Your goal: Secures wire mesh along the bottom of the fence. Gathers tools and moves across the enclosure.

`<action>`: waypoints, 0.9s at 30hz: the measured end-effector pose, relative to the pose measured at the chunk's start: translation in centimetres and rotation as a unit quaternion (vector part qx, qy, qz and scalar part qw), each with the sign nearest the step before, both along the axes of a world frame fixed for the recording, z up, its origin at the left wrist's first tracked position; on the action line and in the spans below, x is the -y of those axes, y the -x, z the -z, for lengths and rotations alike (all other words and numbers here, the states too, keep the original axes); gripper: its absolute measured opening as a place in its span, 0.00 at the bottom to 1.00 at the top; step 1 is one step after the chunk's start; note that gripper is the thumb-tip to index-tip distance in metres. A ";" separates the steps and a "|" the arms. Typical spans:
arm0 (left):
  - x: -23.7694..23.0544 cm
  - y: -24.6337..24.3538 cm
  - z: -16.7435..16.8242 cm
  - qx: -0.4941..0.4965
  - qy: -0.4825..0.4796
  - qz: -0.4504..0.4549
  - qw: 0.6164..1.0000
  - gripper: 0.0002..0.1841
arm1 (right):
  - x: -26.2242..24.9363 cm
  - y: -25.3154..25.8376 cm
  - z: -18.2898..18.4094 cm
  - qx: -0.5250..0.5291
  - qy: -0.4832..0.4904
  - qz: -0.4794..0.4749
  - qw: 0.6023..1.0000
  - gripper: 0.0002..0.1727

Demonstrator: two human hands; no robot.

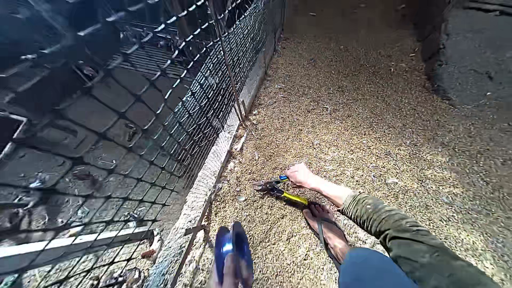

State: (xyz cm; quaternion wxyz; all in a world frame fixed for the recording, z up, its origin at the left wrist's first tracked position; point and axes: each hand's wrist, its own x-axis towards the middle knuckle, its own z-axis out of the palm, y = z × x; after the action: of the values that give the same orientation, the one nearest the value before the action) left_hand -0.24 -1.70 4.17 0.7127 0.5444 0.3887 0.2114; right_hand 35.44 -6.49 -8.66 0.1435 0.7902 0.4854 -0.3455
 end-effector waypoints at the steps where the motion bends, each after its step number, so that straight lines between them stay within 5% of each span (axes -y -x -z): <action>1: 0.1 -0.4 -0.1 0.001 -0.003 -0.001 1.000 0.12 | 0.0 0.4 -1.7 0.017 0.001 0.010 1.000 0.18; 6: -0.3 -0.8 1.4 -0.016 -0.023 -0.013 1.000 0.16 | 3.9 0.8 -12.0 0.079 -0.022 0.147 0.986 0.23; 10: -2.1 -1.6 3.1 -0.016 0.002 -0.031 0.999 0.17 | 10.0 -0.6 -19.1 0.122 -0.138 0.303 0.935 0.17; 14: -2.8 -2.7 3.0 0.008 0.021 -0.042 0.999 0.17 | 15.6 -0.9 -24.8 0.112 -0.325 0.462 0.817 0.13; 19: -3.1 -4.1 3.9 0.077 0.072 -0.020 0.994 0.17 | 18.5 4.2 -32.6 -0.202 -0.568 0.484 0.635 0.31; 23: -2.6 -5.2 4.5 0.144 0.126 0.042 0.981 0.19 | 17.2 8.8 -37.3 -0.254 -0.600 0.465 0.600 0.36; 27: -2.1 -5.9 4.7 0.185 0.146 0.110 0.966 0.21 | 14.7 13.9 -39.3 -0.252 -0.561 0.471 0.632 0.33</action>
State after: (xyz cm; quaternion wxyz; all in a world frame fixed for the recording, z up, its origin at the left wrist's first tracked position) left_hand 5.71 0.42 -0.49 0.8627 0.4256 0.2140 0.1698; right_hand 21.50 -21.15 30.68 -0.6378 0.7218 0.1643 -0.2128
